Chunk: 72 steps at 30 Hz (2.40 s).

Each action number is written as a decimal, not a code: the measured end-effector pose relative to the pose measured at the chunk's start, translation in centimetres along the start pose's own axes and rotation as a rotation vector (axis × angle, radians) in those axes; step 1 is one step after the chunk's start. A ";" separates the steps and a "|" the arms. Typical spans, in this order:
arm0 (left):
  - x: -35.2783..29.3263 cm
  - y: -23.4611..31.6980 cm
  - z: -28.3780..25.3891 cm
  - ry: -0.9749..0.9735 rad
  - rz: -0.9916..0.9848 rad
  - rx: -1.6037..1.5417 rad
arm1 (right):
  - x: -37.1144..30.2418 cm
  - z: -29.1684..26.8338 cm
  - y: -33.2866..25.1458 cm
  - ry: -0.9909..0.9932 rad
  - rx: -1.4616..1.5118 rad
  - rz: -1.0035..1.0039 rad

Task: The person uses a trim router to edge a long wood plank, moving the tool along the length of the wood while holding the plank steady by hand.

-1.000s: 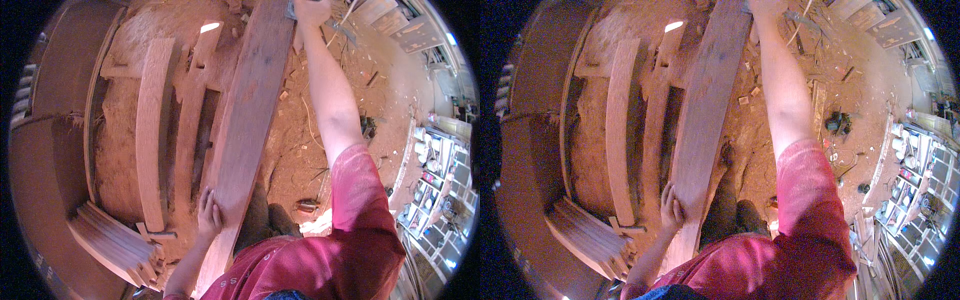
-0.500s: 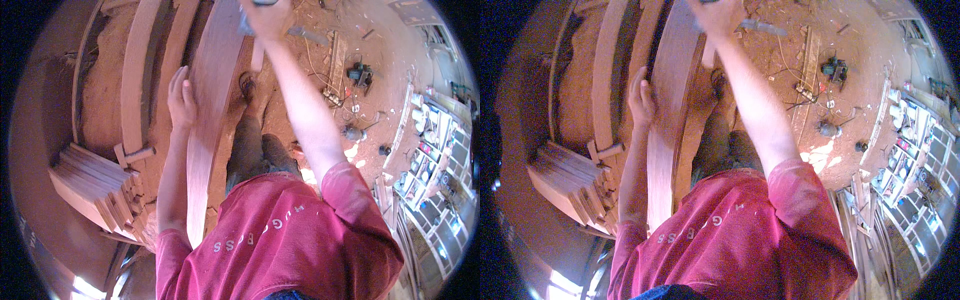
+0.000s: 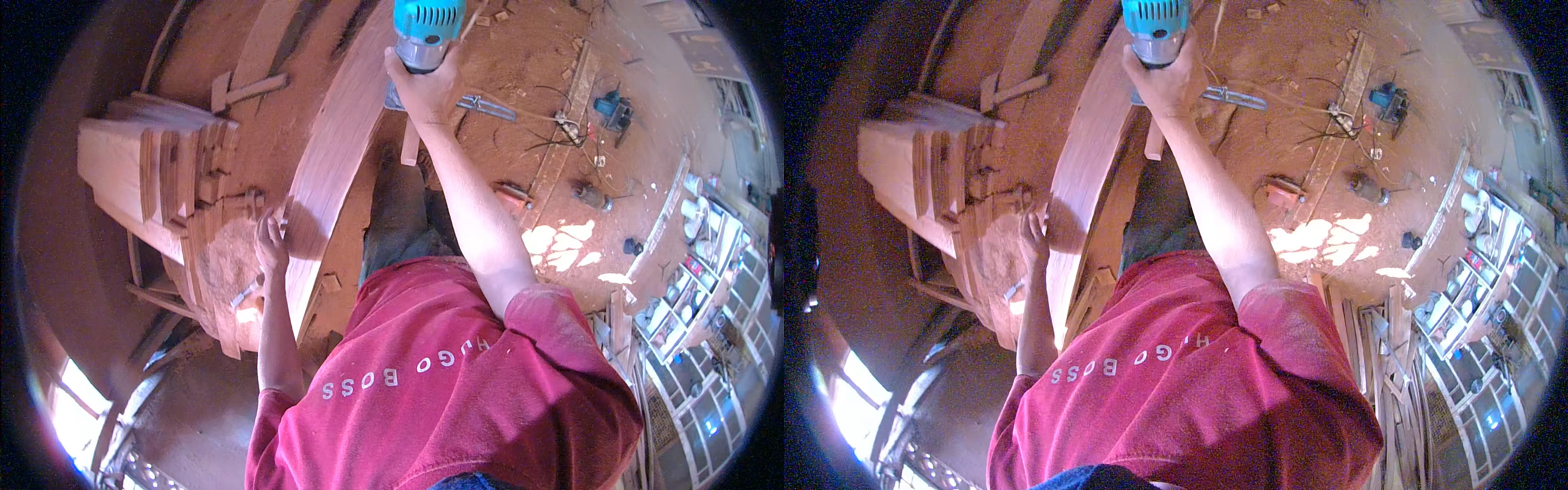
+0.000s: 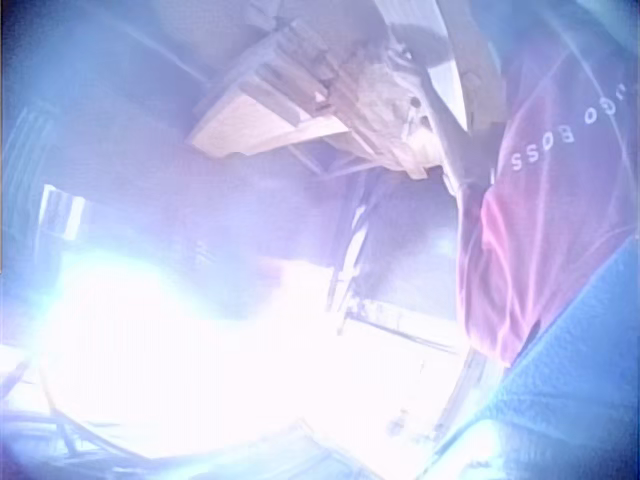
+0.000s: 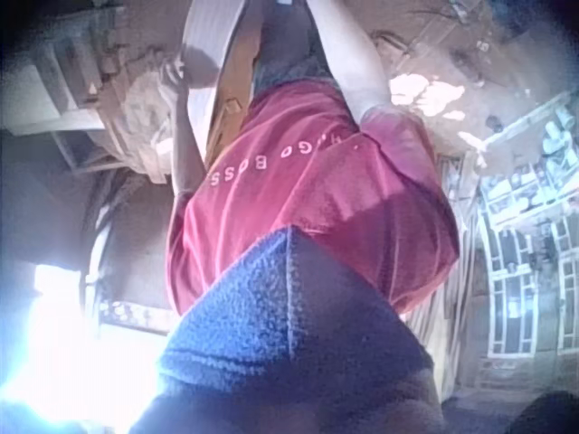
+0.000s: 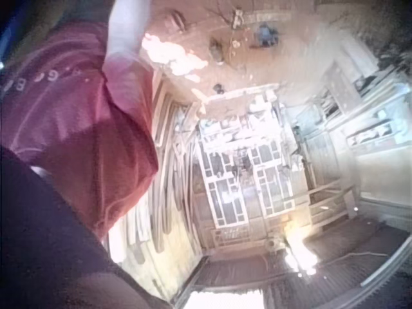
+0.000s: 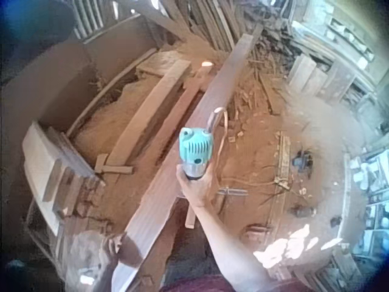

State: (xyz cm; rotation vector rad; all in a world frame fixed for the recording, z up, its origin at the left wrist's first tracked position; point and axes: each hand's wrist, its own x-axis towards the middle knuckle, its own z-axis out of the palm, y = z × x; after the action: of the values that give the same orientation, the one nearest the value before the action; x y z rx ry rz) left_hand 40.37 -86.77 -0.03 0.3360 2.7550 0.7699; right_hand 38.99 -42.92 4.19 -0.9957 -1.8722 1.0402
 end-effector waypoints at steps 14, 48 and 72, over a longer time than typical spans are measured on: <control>-16.2 -10.2 -3.8 -0.246 0.199 0.267 | -24.7 0.2 -5.7 0.136 -0.049 -0.049; -1.1 -9.2 2.0 -0.146 0.519 -0.159 | -58.5 2.4 -11.6 0.393 0.120 0.015; -1.4 -8.7 1.0 -0.248 0.427 -0.187 | -33.2 6.0 -4.2 0.564 -0.070 -0.211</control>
State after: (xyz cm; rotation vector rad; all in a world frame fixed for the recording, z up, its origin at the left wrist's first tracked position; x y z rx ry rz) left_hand 40.74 -93.93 -5.23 0.9298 2.3820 0.9987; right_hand 46.18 -75.54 -2.34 -0.9810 -1.5066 0.5008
